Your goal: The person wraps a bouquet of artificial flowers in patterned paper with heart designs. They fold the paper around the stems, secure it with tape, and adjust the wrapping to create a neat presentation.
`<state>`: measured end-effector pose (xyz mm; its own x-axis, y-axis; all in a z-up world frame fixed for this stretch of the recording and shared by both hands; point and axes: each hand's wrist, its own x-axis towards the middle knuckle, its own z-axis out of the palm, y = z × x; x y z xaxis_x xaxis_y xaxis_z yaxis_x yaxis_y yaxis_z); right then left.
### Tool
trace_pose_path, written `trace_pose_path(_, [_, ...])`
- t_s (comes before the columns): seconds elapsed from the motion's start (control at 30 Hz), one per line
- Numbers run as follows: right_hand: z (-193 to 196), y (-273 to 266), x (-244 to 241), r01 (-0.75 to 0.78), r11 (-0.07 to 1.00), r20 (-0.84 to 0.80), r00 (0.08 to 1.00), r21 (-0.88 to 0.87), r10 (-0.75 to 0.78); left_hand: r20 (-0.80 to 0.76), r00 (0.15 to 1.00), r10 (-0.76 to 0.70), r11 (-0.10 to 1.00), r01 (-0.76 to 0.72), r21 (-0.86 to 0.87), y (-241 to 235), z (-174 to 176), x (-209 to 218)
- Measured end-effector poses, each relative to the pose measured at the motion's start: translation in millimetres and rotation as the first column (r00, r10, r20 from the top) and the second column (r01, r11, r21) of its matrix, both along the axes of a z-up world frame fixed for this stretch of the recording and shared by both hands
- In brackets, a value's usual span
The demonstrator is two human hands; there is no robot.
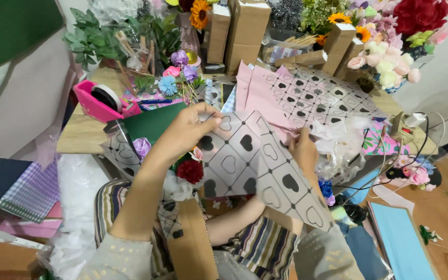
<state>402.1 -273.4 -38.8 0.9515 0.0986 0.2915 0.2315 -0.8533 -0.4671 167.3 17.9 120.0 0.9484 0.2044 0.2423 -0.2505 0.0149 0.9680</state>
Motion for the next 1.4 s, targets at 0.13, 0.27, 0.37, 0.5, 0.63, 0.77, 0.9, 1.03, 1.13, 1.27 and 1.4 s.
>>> trace_pose_path(0.13, [48,13,-32,-0.05,0.996,0.075,0.996,0.078,0.044,0.055,0.985,0.162,0.98,-0.168,0.107,18,25,-66])
trace_pose_path(0.27, [58,24,-28,-0.213,0.901,0.013,0.974,0.379,0.225,0.11,0.863,0.493,0.859,-0.463,-0.217,59,25,-110])
trace_pose_path(0.37, [76,42,-45,-0.218,0.821,-0.123,0.937,0.528,0.328,0.121,0.776,0.619,0.741,-0.526,-0.418,90,8,-136])
trace_pose_path(0.5, [84,55,-61,-0.22,0.804,-0.211,0.896,0.553,0.39,0.034,0.632,0.774,0.543,-0.636,-0.548,113,2,-165])
trace_pose_path(0.63, [88,33,-75,-0.141,0.801,-0.195,0.932,0.582,0.305,0.13,0.621,0.773,0.58,-0.609,-0.541,108,-1,-182])
trace_pose_path(0.77, [90,-24,-70,-0.031,0.735,-0.187,0.959,0.677,0.213,0.0,0.671,0.742,0.59,-0.653,-0.474,100,-19,-186])
trace_pose_path(0.9, [53,-102,-34,0.053,0.543,-0.083,0.996,0.838,0.031,-0.091,0.819,0.566,0.809,-0.574,-0.129,176,-128,-177])
trace_pose_path(1.03, [29,-139,-21,0.147,0.51,-0.159,0.987,0.848,-0.02,-0.117,0.854,0.508,0.828,-0.521,-0.208,229,-196,-170])
trace_pose_path(1.13, [3,-154,-9,0.151,0.629,-0.176,0.984,0.763,-0.023,-0.14,0.881,0.451,0.839,-0.472,-0.27,216,-212,-164])
trace_pose_path(1.27, [-33,-167,7,0.19,0.941,0.022,0.979,0.279,-0.204,-0.161,0.911,0.38,0.841,-0.413,-0.349,142,-181,-152])
trace_pose_path(1.4, [-68,-173,30,0.205,0.911,0.042,0.971,0.358,-0.235,-0.176,0.936,0.304,0.835,-0.351,-0.423,54,-123,-141])
